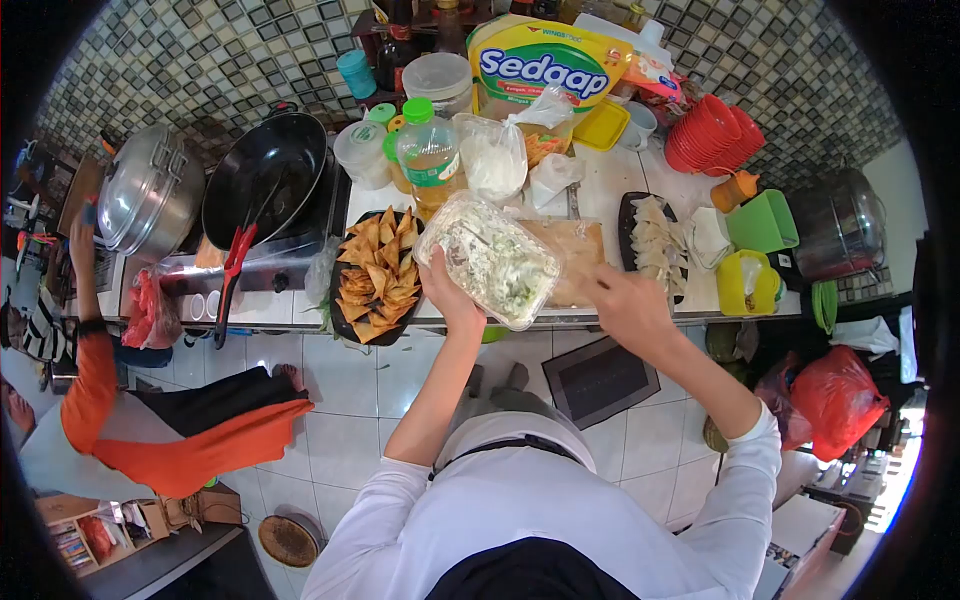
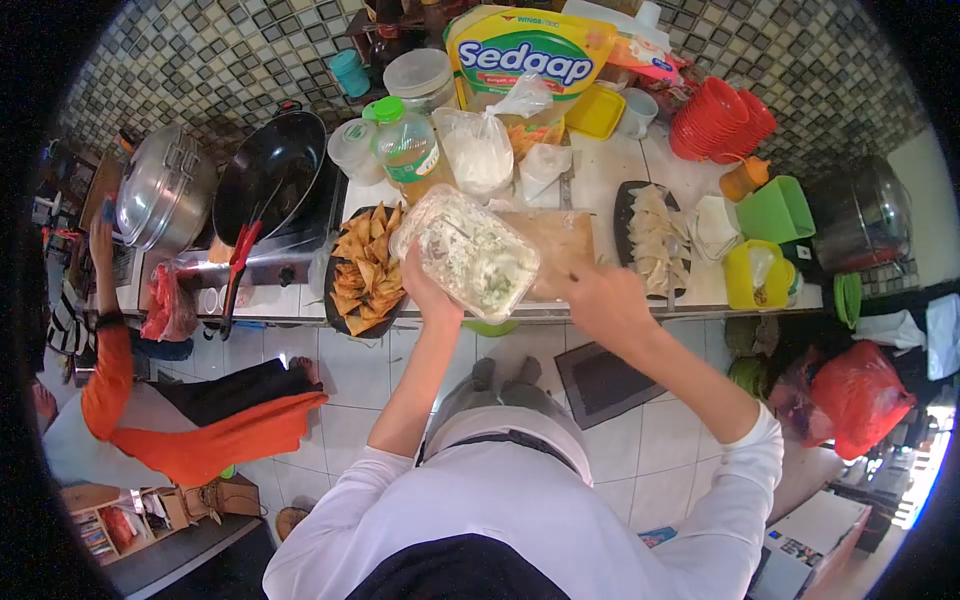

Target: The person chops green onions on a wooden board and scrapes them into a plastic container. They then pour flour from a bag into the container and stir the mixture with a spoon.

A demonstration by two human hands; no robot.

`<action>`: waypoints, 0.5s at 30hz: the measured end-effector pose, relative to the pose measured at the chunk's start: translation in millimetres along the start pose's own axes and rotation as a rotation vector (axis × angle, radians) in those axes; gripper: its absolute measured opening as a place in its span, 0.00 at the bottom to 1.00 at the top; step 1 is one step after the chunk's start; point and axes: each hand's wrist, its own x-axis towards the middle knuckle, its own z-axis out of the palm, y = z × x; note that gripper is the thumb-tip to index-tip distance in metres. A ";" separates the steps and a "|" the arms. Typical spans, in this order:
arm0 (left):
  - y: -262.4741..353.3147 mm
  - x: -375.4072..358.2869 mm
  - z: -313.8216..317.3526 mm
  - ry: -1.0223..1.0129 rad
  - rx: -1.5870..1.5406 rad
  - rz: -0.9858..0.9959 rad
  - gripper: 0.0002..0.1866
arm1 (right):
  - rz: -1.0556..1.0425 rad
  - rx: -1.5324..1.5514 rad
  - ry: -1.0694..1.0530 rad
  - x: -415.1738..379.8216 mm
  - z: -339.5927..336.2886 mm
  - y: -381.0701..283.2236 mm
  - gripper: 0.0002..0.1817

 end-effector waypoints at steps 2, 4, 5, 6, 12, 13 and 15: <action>0.5 0.7 -1.0 0.008 -0.054 -0.062 0.26 | 0.042 -0.047 -0.006 -0.6 4.5 5.5 0.22; 1.8 0.4 1.1 0.008 -0.065 -0.067 0.26 | 0.089 -0.064 -0.041 0.2 12.8 7.8 0.20; 2.5 0.3 2.0 0.012 -0.080 -0.071 0.26 | 0.083 -0.065 -0.041 0.8 12.6 7.0 0.20; 3.9 -0.3 3.5 0.016 -0.082 -0.068 0.26 | 0.114 0.073 -0.010 -0.4 12.2 4.2 0.18; 2.1 0.9 2.9 0.005 -0.049 -0.037 0.25 | 0.151 0.375 0.055 -5.9 20.2 -12.4 0.14; 0.9 4.0 -0.4 -0.025 -0.065 -0.044 0.25 | 0.140 0.379 0.088 -5.1 16.8 -13.1 0.15; 2.2 2.9 1.3 -0.036 -0.062 -0.040 0.25 | 0.179 0.376 0.022 -2.0 -5.8 -16.9 0.17</action>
